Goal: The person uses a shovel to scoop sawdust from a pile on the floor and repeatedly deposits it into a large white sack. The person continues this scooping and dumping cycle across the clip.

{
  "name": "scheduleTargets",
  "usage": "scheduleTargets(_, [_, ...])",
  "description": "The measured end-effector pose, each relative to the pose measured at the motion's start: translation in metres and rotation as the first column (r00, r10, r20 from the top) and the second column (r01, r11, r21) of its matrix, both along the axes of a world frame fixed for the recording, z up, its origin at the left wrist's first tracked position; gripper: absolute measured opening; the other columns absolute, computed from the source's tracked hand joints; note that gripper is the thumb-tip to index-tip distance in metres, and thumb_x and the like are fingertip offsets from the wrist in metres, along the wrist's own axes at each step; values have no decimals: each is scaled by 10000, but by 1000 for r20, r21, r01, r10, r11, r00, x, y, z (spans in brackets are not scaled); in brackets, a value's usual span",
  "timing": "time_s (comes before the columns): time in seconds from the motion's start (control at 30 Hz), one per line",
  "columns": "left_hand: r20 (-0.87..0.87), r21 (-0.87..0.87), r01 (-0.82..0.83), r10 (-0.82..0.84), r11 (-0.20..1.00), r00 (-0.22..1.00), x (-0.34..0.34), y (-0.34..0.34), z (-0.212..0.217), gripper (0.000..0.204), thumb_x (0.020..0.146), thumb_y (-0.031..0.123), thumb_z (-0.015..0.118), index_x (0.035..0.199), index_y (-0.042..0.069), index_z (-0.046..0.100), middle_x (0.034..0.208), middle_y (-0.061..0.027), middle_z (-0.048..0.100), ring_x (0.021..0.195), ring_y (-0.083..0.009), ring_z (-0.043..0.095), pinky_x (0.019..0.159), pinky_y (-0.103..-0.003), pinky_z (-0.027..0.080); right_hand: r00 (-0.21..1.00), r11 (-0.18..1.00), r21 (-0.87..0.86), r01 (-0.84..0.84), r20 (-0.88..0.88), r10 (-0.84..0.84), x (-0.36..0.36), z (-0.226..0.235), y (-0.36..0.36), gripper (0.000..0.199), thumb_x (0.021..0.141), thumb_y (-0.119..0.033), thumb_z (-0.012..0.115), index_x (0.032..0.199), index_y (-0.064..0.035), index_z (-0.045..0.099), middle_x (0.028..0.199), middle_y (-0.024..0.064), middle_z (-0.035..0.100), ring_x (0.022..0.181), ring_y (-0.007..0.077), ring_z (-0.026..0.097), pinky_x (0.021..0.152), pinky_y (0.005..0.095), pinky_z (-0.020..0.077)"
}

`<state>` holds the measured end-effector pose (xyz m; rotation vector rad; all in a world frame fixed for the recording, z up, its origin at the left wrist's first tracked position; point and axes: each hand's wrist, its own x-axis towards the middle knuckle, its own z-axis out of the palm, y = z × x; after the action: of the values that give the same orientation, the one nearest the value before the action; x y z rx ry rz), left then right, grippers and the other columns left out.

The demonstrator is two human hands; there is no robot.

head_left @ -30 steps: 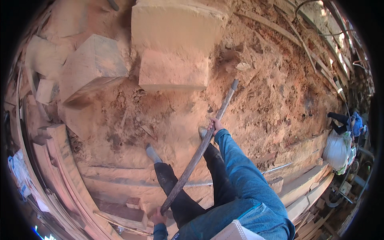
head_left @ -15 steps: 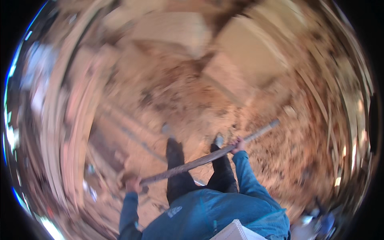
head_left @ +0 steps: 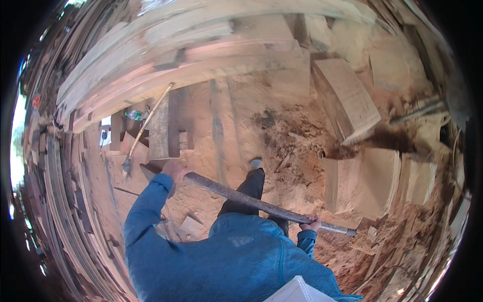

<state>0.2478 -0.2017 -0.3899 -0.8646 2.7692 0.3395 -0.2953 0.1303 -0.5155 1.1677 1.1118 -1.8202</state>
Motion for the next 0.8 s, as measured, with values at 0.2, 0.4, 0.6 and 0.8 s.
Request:
scheduleTargets(0.2, [126,-16,-134,135,991,983,74,-69,93,365,678,167,667,1027,261,617,801,-57,636,770,-288,650,664,-426,516,992,993,-16,-120,-33,119,43,76,-126,228,813,-169,504,617,-156,388,527,-11,361,497,169,389,551,339,409])
scheduleTargets(0.4, [142,-50,-276,280,960,949,125,-139,162,347,665,133,673,989,252,633,775,-39,642,769,-277,648,672,-427,503,975,974,-51,-221,-30,219,74,131,-273,236,828,-158,484,611,-148,390,520,-11,371,499,163,400,551,327,405])
scheduleTargets(0.6, [-15,-139,-364,366,921,931,184,-194,201,322,674,124,660,966,260,649,758,-30,647,779,-266,648,661,-426,495,924,933,-25,-358,-149,351,105,170,-400,249,828,-136,498,611,-151,378,518,-6,380,490,158,410,582,360,442])
scheduleTargets(0.8, [76,-99,-435,442,895,894,227,-299,226,295,648,157,712,914,235,611,764,-16,650,792,-256,650,671,-423,473,920,909,-143,-391,-66,385,136,213,-534,234,831,-145,501,627,-153,386,524,-15,389,497,151,418,586,340,448])
